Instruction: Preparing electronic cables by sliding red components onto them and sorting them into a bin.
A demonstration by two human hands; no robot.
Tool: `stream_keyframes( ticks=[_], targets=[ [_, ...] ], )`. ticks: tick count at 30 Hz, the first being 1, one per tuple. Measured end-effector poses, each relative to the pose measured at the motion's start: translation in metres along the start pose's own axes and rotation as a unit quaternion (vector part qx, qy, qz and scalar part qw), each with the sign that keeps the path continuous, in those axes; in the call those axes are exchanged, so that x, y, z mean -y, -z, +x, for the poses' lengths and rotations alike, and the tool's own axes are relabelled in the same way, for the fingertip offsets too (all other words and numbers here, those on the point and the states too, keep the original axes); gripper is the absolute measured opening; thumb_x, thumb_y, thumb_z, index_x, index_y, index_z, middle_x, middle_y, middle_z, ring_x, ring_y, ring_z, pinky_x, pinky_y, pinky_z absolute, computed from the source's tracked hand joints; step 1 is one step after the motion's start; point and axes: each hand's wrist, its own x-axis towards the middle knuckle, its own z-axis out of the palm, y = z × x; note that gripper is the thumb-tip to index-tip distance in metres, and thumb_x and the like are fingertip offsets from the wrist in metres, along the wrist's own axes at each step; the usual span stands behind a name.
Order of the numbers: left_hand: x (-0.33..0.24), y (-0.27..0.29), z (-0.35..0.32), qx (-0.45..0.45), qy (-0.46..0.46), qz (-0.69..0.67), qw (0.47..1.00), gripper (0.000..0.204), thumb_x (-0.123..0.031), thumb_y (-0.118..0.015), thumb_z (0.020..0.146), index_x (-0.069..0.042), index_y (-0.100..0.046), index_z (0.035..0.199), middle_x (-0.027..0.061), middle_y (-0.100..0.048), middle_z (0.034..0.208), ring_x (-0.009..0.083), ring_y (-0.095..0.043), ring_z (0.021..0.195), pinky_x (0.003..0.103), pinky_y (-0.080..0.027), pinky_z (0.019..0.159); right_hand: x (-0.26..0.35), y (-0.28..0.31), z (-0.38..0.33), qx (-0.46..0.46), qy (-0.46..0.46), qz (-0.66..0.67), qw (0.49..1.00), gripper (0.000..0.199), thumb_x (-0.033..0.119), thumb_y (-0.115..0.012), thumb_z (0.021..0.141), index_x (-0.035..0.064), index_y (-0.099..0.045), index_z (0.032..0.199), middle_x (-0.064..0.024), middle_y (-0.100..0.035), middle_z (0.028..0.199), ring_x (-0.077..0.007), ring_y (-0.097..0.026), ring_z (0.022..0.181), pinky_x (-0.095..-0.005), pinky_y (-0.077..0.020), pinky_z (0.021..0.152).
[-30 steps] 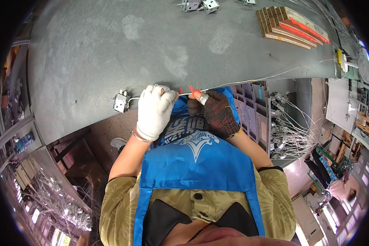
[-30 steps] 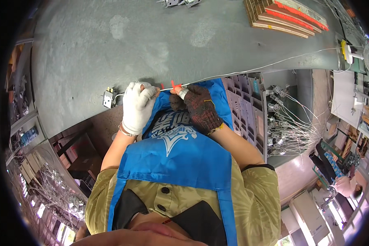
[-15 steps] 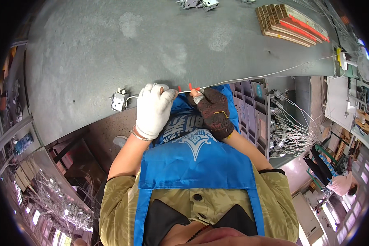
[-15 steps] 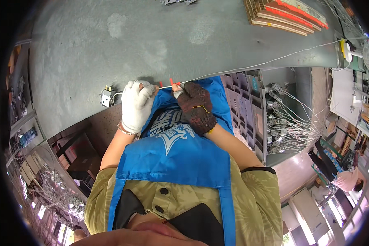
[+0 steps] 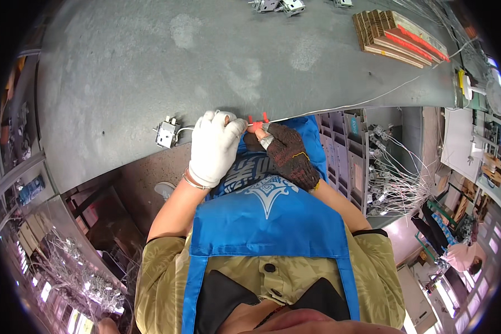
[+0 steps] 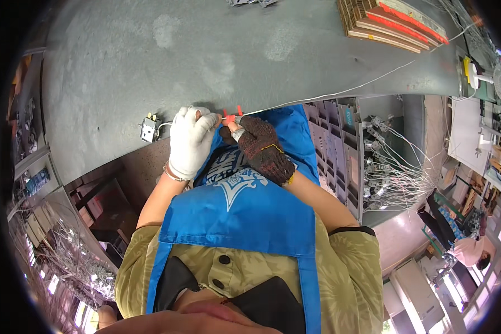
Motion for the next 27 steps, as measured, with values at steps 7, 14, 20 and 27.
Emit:
stream_keyframes(
  ticks=[7, 14, 20, 27],
  targets=[
    [0.0020, 0.0022, -0.0005, 0.026, -0.014, 0.014, 0.999, 0.020, -0.009, -0.066, 0.074, -0.013, -0.068, 0.093, 0.0023, -0.061, 0.091, 0.0251, -0.056, 0.086, 0.038, -0.045, 0.075, 0.0001, -0.0054, 0.0025, 0.034, -0.065, 0.148, 0.986, 0.025, 0.024, -0.060, 0.098, 0.0021, -0.071, 0.106, -0.0127, -0.072, 0.090, -0.0185, -0.068, 0.081, -0.0319, -0.0528, 0.073],
    [0.0022, 0.0012, -0.0018, 0.016, -0.010, 0.008, 1.000, 0.020, -0.008, -0.066, 0.074, -0.013, -0.068, 0.093, 0.0022, -0.060, 0.089, 0.0244, -0.056, 0.085, 0.037, -0.045, 0.074, 0.0022, -0.0036, 0.0015, 0.041, -0.118, 0.173, 0.977, 0.028, 0.024, -0.060, 0.099, -0.0002, -0.071, 0.108, -0.0126, -0.072, 0.093, -0.0164, -0.068, 0.086, -0.0294, -0.0539, 0.076],
    [-0.0004, 0.0017, 0.0005, 0.006, 0.002, -0.004, 1.000, 0.023, -0.007, -0.066, 0.073, -0.014, -0.069, 0.095, 0.0026, -0.059, 0.085, 0.0243, -0.056, 0.083, 0.037, -0.045, 0.074, -0.0002, -0.0041, -0.0008, 0.031, -0.071, 0.168, 0.983, 0.029, 0.027, -0.061, 0.098, 0.0017, -0.072, 0.107, -0.0105, -0.073, 0.095, -0.0149, -0.067, 0.089, -0.0304, -0.0530, 0.078],
    [-0.0021, 0.0052, 0.0024, 0.049, -0.010, 0.044, 0.998, 0.025, -0.010, -0.065, 0.074, -0.015, -0.072, 0.097, 0.0031, -0.058, 0.087, 0.0246, -0.056, 0.083, 0.037, -0.046, 0.073, -0.0037, -0.0071, 0.0002, 0.025, -0.159, 0.218, 0.963, 0.029, 0.025, -0.058, 0.100, -0.0018, -0.068, 0.106, -0.0076, -0.070, 0.090, -0.0138, -0.063, 0.079, -0.0297, -0.0514, 0.073]
  ],
)
